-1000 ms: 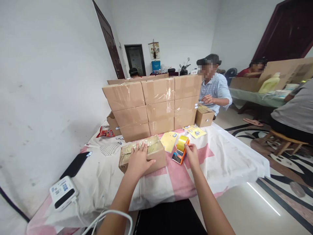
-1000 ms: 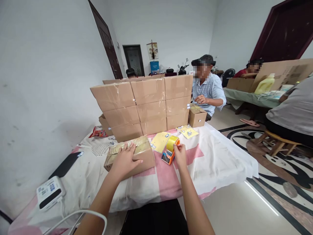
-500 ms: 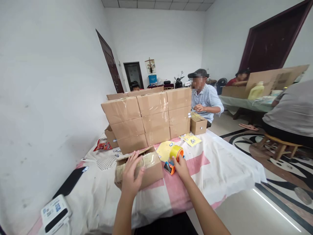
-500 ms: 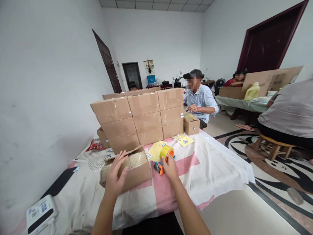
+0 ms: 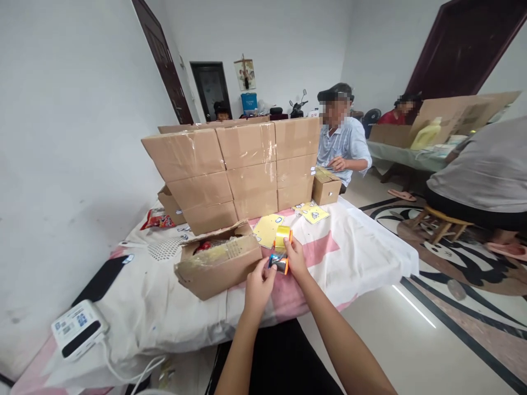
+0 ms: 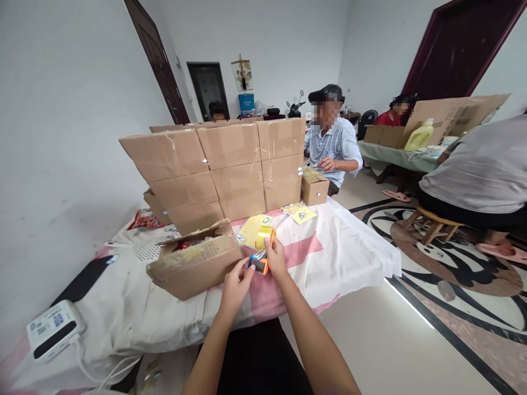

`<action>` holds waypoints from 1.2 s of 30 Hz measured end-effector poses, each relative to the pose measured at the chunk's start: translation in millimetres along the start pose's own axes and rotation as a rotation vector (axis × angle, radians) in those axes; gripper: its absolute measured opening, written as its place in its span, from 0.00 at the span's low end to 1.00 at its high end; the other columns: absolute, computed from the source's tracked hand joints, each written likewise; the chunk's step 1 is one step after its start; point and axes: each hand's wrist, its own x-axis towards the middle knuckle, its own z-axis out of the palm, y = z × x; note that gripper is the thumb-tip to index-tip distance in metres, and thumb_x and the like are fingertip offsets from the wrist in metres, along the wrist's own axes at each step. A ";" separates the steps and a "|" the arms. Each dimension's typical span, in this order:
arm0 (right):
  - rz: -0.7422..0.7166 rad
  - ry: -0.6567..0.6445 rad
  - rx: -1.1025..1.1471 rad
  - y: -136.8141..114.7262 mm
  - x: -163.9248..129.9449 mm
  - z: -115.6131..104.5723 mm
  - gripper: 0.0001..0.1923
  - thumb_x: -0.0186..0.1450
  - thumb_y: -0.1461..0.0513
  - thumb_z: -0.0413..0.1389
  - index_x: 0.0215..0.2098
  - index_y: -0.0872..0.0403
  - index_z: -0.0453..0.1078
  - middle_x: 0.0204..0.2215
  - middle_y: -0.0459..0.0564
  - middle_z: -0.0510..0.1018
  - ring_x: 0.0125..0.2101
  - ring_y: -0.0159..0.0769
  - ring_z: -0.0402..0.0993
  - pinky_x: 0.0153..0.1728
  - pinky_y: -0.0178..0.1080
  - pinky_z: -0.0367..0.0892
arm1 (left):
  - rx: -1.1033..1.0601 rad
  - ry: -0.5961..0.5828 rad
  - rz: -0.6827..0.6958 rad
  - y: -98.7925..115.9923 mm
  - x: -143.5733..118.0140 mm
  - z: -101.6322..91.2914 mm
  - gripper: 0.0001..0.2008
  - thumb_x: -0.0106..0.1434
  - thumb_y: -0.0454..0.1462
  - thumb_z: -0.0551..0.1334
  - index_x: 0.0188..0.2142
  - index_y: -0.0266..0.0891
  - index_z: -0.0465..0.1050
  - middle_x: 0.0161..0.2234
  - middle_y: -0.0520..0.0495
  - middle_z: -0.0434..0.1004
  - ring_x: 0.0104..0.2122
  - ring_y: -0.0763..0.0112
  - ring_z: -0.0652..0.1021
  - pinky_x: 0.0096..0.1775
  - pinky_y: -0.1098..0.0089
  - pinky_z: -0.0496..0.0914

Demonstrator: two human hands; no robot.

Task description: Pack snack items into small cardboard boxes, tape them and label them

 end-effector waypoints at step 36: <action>-0.115 -0.059 -0.177 11.0 -10.6 -2.0 0.26 0.73 0.44 0.42 0.26 0.52 0.61 0.22 0.46 0.66 0.23 0.33 0.58 0.26 0.37 0.55 | -0.675 -0.058 -0.412 34.7 -9.8 -5.0 0.48 0.41 0.59 0.74 0.53 0.26 0.73 0.14 0.63 0.53 0.17 0.82 0.51 0.22 0.74 0.44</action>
